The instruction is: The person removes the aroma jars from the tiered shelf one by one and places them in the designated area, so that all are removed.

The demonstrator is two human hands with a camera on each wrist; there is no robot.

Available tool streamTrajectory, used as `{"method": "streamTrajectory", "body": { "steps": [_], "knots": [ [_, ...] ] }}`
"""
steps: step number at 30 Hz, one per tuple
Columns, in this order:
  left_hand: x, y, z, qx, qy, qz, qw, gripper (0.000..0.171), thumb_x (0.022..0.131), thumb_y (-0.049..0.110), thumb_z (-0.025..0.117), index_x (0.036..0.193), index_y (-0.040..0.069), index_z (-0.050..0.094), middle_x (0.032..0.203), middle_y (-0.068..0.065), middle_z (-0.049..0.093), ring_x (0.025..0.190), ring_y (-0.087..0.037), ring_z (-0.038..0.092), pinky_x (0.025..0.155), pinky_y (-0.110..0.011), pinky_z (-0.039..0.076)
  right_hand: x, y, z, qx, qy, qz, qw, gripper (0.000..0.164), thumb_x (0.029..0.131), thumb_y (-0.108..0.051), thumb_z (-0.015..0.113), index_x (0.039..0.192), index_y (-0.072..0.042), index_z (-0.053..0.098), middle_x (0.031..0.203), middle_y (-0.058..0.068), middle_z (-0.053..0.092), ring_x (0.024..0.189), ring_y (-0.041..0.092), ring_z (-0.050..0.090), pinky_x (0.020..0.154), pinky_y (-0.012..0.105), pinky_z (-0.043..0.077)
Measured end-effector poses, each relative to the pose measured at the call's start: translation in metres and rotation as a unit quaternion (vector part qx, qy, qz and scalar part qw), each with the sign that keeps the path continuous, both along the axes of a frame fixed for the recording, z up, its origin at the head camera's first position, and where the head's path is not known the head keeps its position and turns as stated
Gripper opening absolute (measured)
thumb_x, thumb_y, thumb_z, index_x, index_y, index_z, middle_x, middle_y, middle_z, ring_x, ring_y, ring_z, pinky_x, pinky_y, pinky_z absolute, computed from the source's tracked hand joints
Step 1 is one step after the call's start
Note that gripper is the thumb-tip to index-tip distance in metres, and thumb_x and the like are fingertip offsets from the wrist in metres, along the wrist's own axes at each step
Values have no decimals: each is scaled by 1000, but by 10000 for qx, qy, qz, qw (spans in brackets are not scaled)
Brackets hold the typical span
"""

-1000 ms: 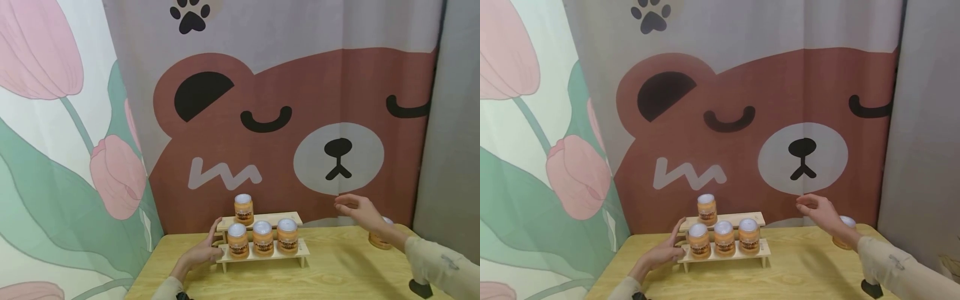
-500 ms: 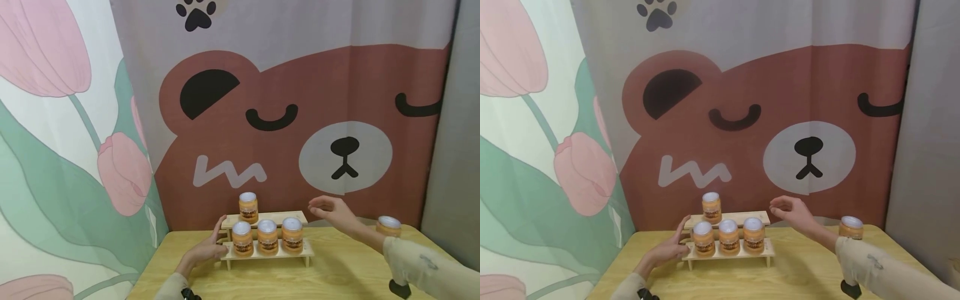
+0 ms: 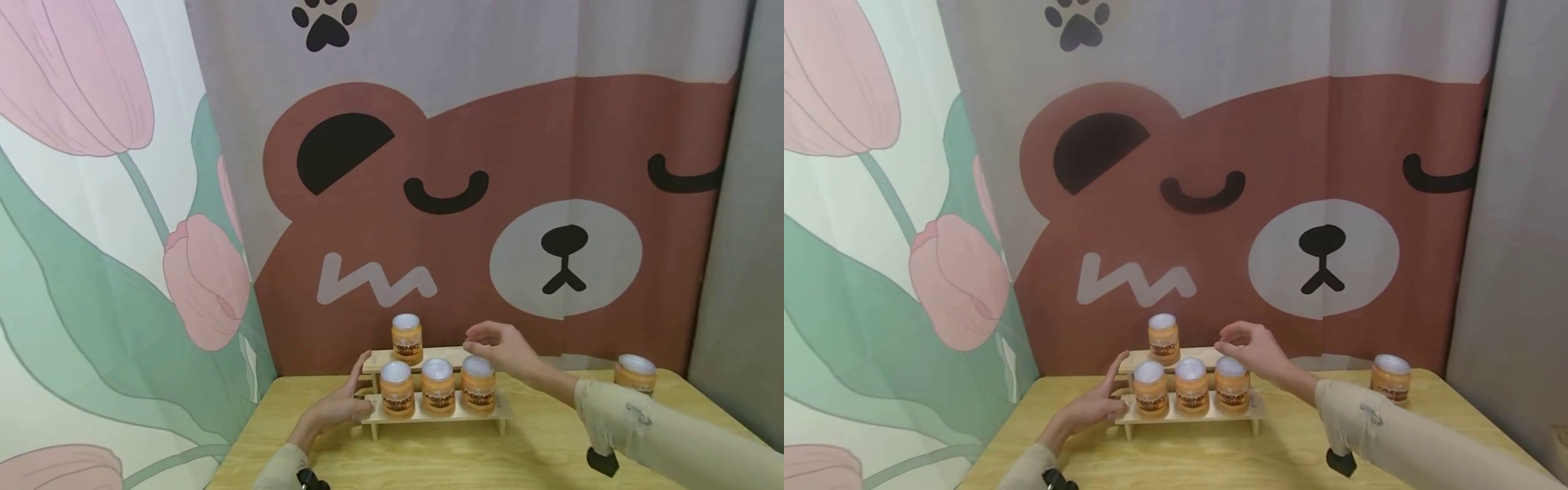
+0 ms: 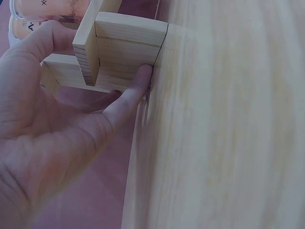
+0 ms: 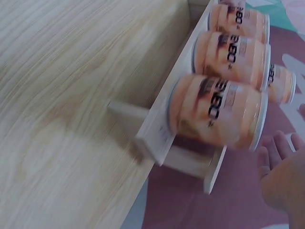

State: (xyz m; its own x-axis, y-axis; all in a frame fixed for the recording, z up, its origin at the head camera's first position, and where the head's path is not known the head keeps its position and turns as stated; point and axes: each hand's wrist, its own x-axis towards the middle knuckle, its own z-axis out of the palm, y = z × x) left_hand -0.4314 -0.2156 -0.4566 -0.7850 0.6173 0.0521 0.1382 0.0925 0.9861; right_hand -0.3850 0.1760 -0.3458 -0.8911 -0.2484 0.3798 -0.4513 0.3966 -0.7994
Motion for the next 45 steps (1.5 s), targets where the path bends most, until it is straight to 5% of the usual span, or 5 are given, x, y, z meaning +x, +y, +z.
{"method": "streamTrajectory", "body": {
  "steps": [8,21,35,45],
  "knots": [
    [-1,-2,-2,33,-91,-66,9999,114,90,-4,61,153,62,-7,155,-41,-16,59,-14,38,57,-35,35,-8,-36,3,222,176,60,9996,36,92,-33,78,116,-7,70,107,4,71,98,22,67,84,42,54],
    [0,1,-2,-52,-56,64,10000,113,89,-1,64,151,65,-3,156,-40,-7,60,-15,41,57,-34,38,-26,-81,2,323,-234,-356,9986,47,88,-32,81,123,-3,67,105,3,70,99,21,65,87,44,53],
    [-2,0,-1,-52,-40,88,9999,113,90,-1,64,152,65,-4,157,-36,4,61,-15,41,57,-34,38,-48,-99,0,453,-936,-482,9934,77,82,-48,83,136,0,57,123,12,64,110,27,62,89,46,53],
    [-2,1,0,-8,-60,-19,10000,113,90,0,64,151,65,-3,156,-37,3,62,-17,39,57,-35,37,-61,-108,-5,250,-1051,-120,9941,69,83,-42,84,135,-3,59,115,5,67,106,24,63,88,47,53]
  ]
}}
